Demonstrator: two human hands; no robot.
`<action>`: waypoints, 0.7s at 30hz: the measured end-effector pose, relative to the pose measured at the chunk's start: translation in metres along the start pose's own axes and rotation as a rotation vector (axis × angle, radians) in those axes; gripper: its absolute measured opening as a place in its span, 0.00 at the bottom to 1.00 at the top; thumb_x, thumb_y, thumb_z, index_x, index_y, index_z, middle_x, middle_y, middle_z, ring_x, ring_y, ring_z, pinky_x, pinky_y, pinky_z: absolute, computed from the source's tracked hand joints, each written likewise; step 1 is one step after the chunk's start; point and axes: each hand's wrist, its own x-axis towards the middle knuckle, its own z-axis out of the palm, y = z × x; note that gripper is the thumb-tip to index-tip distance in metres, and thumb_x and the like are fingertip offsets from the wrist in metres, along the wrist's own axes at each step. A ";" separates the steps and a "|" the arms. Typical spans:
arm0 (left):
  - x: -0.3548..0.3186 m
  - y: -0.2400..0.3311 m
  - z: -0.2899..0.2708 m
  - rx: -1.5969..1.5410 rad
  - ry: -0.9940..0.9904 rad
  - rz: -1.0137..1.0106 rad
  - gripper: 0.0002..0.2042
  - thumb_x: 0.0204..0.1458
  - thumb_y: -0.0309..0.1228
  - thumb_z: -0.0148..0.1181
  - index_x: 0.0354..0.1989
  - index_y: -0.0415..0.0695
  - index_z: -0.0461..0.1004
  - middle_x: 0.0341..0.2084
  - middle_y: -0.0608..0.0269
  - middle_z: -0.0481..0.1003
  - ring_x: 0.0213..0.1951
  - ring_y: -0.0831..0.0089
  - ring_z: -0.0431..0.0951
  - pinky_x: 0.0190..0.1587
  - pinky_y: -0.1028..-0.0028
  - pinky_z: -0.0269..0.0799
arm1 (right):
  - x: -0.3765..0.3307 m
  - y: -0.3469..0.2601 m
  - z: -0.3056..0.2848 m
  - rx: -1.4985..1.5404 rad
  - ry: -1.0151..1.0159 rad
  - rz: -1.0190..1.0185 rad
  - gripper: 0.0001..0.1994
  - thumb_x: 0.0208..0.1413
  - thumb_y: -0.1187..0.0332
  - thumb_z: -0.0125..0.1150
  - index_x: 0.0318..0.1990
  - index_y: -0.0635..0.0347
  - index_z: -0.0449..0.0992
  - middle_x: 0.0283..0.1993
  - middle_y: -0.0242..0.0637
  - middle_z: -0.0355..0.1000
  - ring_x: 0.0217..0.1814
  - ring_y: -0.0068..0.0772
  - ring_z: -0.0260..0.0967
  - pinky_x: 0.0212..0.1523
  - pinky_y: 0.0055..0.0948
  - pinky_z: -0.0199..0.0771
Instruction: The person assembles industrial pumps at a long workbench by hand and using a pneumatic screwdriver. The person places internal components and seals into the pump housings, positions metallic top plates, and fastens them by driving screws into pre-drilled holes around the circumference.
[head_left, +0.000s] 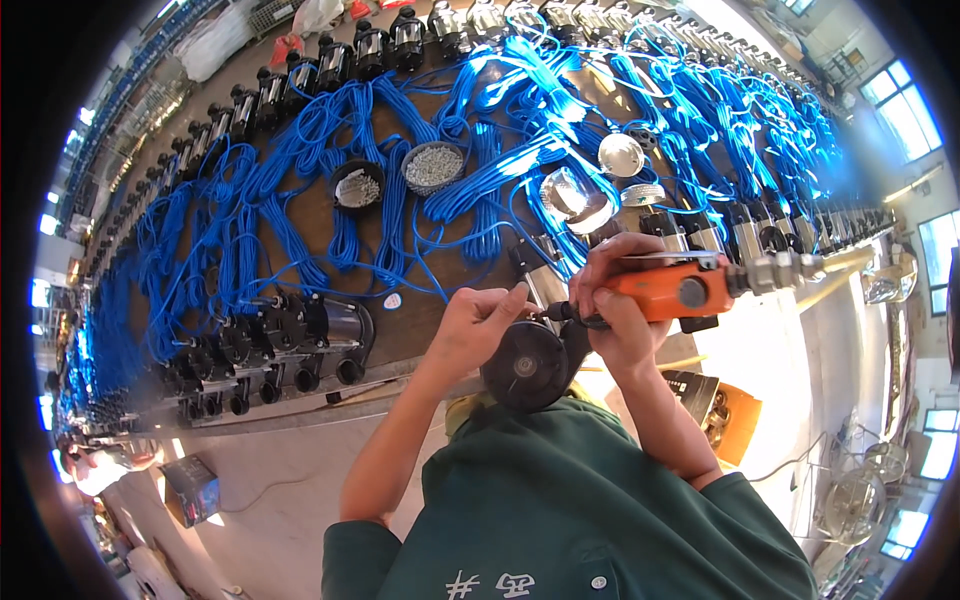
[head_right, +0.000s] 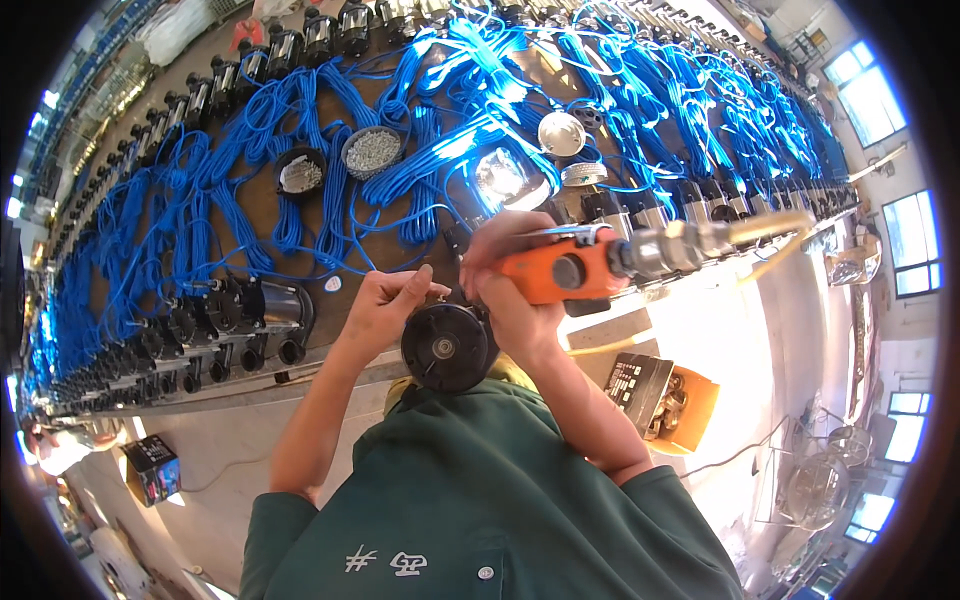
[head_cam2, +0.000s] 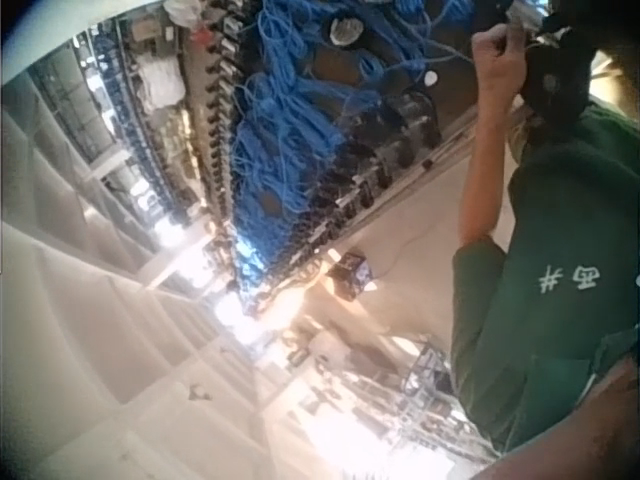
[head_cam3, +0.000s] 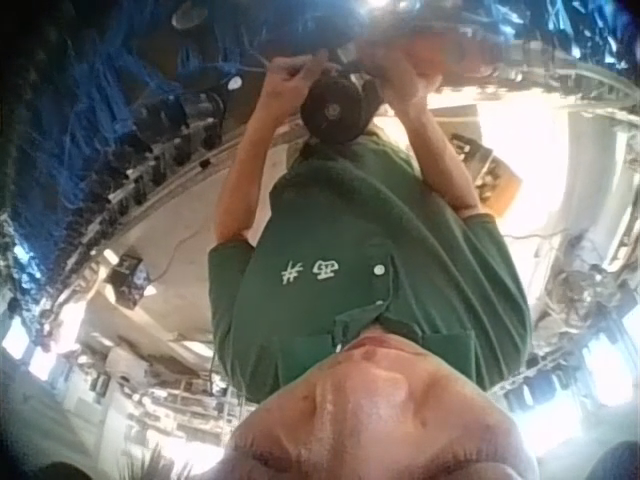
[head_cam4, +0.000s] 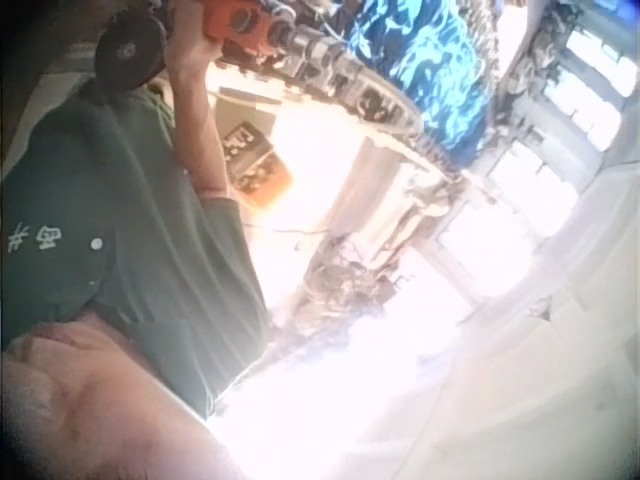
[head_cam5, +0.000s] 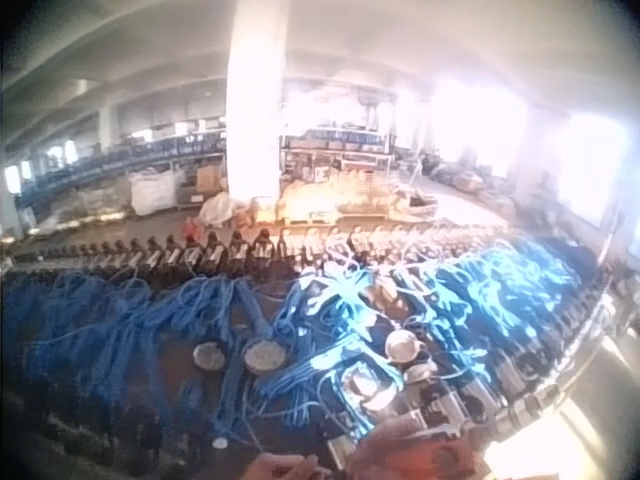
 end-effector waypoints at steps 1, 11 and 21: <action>-0.001 -0.006 0.001 0.038 0.029 0.026 0.16 0.59 0.35 0.54 0.26 0.34 0.77 0.15 0.72 0.68 0.22 0.87 0.59 0.24 0.82 0.55 | -0.002 0.006 -0.003 -0.038 -0.006 0.037 0.19 0.40 0.81 0.48 0.45 0.67 0.64 0.29 0.42 0.65 0.20 0.26 0.62 0.26 0.27 0.66; -0.085 -0.047 0.007 0.407 0.227 0.109 0.51 0.22 0.45 0.79 0.59 0.38 0.59 0.37 0.59 0.62 0.40 0.66 0.65 0.43 0.69 0.64 | -0.008 0.031 0.000 -0.296 -0.106 0.189 0.17 0.39 0.83 0.46 0.42 0.68 0.63 0.29 0.41 0.66 0.21 0.25 0.62 0.25 0.23 0.67; -0.089 -0.053 0.022 0.588 0.303 0.217 0.54 0.20 0.45 0.78 0.60 0.34 0.58 0.34 0.52 0.60 0.36 0.57 0.63 0.41 0.63 0.64 | -0.013 0.038 0.008 -0.398 -0.176 0.232 0.12 0.40 0.84 0.51 0.36 0.65 0.68 0.28 0.34 0.68 0.27 0.21 0.67 0.29 0.19 0.69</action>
